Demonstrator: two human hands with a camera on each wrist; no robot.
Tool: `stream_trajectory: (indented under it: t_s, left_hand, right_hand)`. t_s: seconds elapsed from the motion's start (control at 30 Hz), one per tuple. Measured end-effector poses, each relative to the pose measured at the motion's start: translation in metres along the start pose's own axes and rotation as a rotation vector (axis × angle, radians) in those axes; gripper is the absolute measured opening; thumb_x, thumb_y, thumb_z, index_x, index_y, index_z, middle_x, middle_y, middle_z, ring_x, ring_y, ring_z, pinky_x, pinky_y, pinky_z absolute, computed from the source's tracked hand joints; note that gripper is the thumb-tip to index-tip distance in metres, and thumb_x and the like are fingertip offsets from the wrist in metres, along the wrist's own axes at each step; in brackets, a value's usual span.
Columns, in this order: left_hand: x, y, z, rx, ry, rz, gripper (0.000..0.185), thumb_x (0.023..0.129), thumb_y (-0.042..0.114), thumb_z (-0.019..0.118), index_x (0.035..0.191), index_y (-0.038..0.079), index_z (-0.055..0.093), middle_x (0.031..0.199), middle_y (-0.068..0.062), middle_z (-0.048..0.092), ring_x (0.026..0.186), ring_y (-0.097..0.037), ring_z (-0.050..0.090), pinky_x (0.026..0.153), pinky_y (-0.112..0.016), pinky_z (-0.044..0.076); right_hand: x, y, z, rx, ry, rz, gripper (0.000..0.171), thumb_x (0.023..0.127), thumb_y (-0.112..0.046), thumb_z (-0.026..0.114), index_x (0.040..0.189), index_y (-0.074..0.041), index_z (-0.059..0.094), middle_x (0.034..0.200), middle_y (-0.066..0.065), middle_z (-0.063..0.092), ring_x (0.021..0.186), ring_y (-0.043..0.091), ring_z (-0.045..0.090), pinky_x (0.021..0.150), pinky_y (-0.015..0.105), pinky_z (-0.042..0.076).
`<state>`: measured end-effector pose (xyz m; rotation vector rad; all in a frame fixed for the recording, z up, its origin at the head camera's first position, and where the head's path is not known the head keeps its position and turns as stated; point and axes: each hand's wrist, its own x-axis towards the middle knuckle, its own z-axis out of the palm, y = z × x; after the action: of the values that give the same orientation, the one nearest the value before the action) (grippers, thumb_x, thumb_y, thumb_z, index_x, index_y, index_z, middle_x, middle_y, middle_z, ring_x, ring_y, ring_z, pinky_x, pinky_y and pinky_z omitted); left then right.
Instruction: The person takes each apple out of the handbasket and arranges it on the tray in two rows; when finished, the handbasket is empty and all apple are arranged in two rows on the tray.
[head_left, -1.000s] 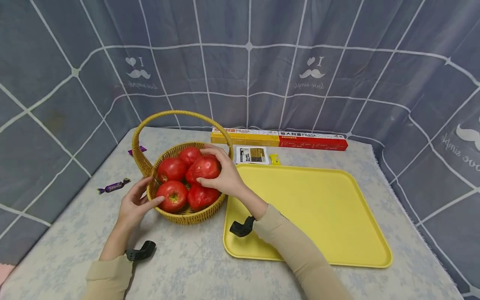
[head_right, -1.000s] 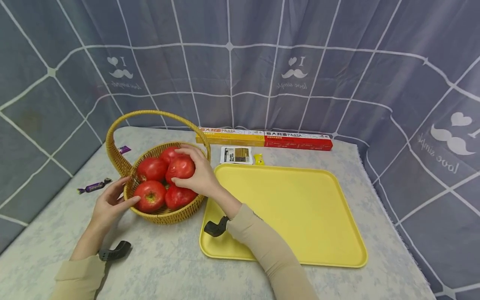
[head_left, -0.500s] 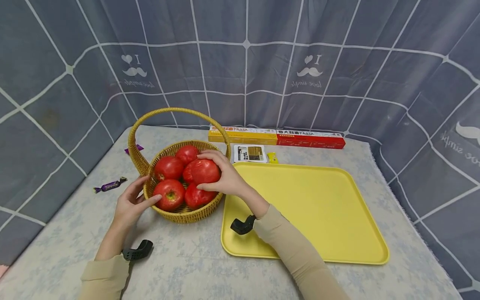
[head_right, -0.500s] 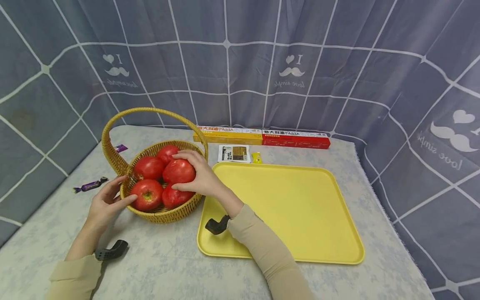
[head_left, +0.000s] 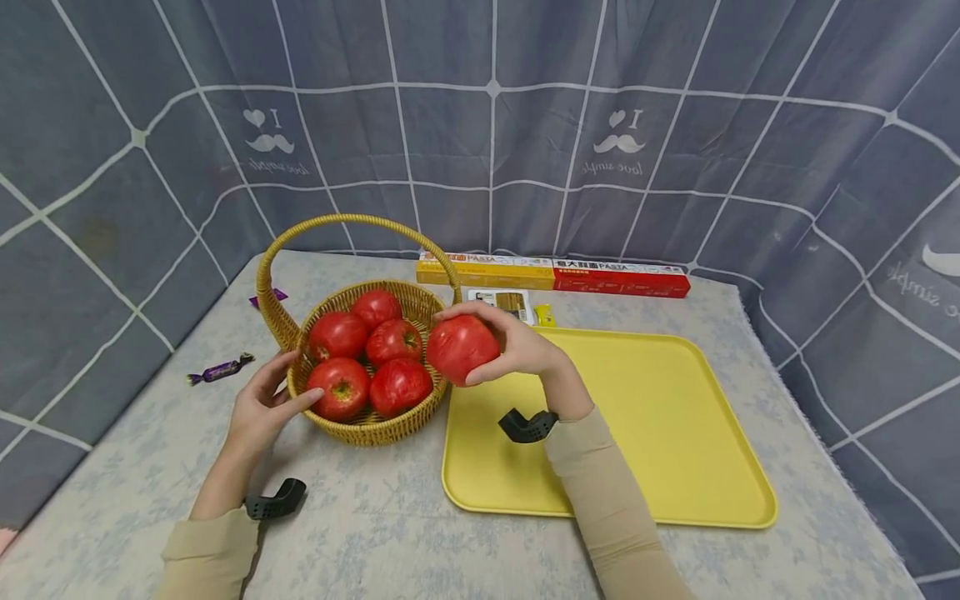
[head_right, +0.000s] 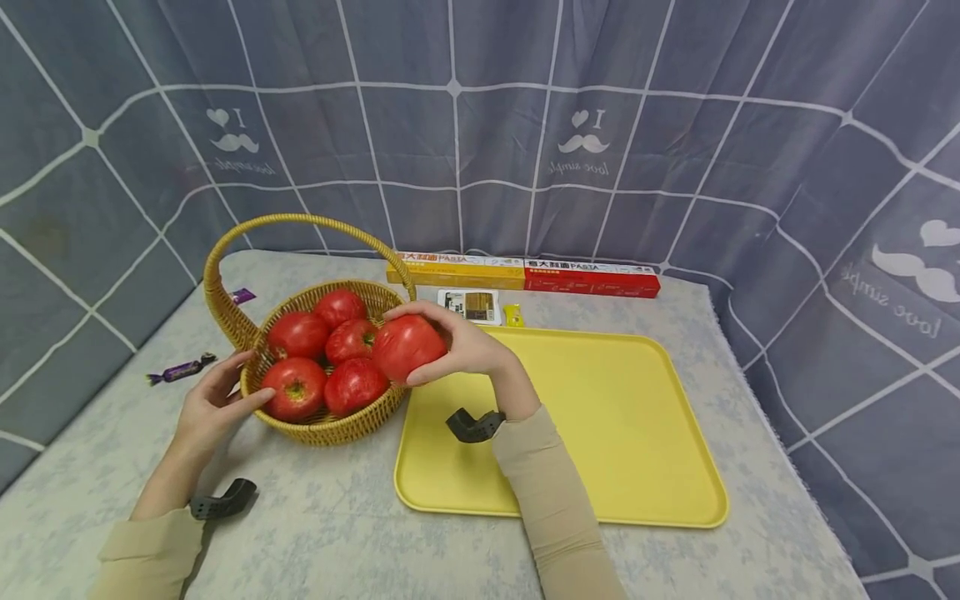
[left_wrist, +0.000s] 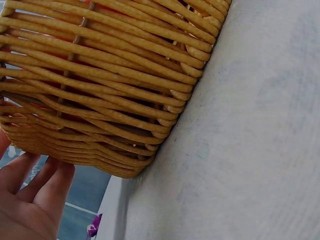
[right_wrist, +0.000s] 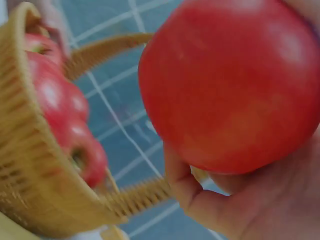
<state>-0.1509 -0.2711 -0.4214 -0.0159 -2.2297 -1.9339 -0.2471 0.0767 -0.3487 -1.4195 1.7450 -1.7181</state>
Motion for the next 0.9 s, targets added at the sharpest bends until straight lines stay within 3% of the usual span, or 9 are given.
stream_trajectory:
  t_s: [0.07, 0.17, 0.3, 0.43, 0.63, 0.9]
  left_hand:
    - [0.0, 0.0, 0.0, 0.001, -0.002, -0.004, 0.068, 0.083, 0.003, 0.07, 0.143, 0.007, 0.038, 0.152, -0.012, 0.024, 0.131, -0.018, 0.038, 0.088, -0.008, 0.041]
    - [-0.001, 0.001, 0.0, 0.003, 0.001, -0.005, 0.068, 0.083, 0.003, 0.07, 0.143, 0.007, 0.038, 0.152, -0.011, 0.025, 0.13, -0.017, 0.038, 0.089, -0.008, 0.041]
    - [-0.001, 0.001, -0.001, 0.019, 0.006, -0.011, 0.068, 0.083, 0.004, 0.071, 0.143, 0.007, 0.039, 0.152, -0.012, 0.024, 0.131, -0.016, 0.036, 0.089, -0.008, 0.041]
    - [-0.001, 0.002, -0.001, 0.036, 0.003, -0.024, 0.068, 0.084, 0.005, 0.07, 0.144, 0.008, 0.038, 0.154, -0.012, 0.021, 0.133, -0.019, 0.032, 0.09, -0.008, 0.04]
    - [-0.001, 0.002, -0.001, 0.051, 0.0, -0.039, 0.068, 0.084, 0.007, 0.07, 0.144, 0.008, 0.037, 0.154, -0.012, 0.019, 0.135, -0.023, 0.03, 0.089, -0.007, 0.04]
    - [0.001, 0.001, -0.002, 0.026, -0.009, -0.029, 0.068, 0.084, 0.005, 0.07, 0.144, 0.008, 0.037, 0.154, -0.012, 0.019, 0.135, -0.022, 0.03, 0.09, -0.008, 0.04]
  right_hand:
    - [-0.007, 0.002, -0.011, 0.045, 0.052, -0.006, 0.071, 0.073, -0.028, 0.082, 0.132, -0.012, 0.046, 0.133, 0.008, 0.045, 0.119, 0.03, 0.043, 0.088, 0.047, 0.05]
    - [-0.014, 0.009, -0.026, 0.101, 0.2, 0.026, 0.076, 0.069, -0.033, 0.084, 0.133, -0.014, 0.047, 0.133, 0.004, 0.047, 0.119, 0.031, 0.043, 0.088, 0.043, 0.051]
    - [-0.019, 0.024, -0.039, 0.129, 0.423, 0.133, 0.073, 0.072, -0.014, 0.08, 0.135, -0.004, 0.045, 0.133, 0.011, 0.047, 0.118, 0.032, 0.044, 0.088, 0.04, 0.051]
    - [-0.02, 0.042, -0.045, 0.088, 0.55, 0.261, 0.067, 0.077, 0.006, 0.067, 0.138, -0.005, 0.043, 0.136, 0.014, 0.043, 0.12, 0.033, 0.043, 0.093, 0.044, 0.047]
    - [-0.017, 0.063, -0.043, -0.075, 0.596, 0.418, 0.072, 0.075, -0.001, 0.075, 0.139, -0.01, 0.043, 0.136, 0.01, 0.044, 0.12, 0.032, 0.044, 0.096, 0.047, 0.044]
    - [-0.014, 0.081, -0.036, -0.362, 0.559, 0.494, 0.081, 0.065, -0.016, 0.086, 0.136, -0.013, 0.047, 0.13, 0.009, 0.045, 0.116, 0.029, 0.046, 0.093, 0.046, 0.046]
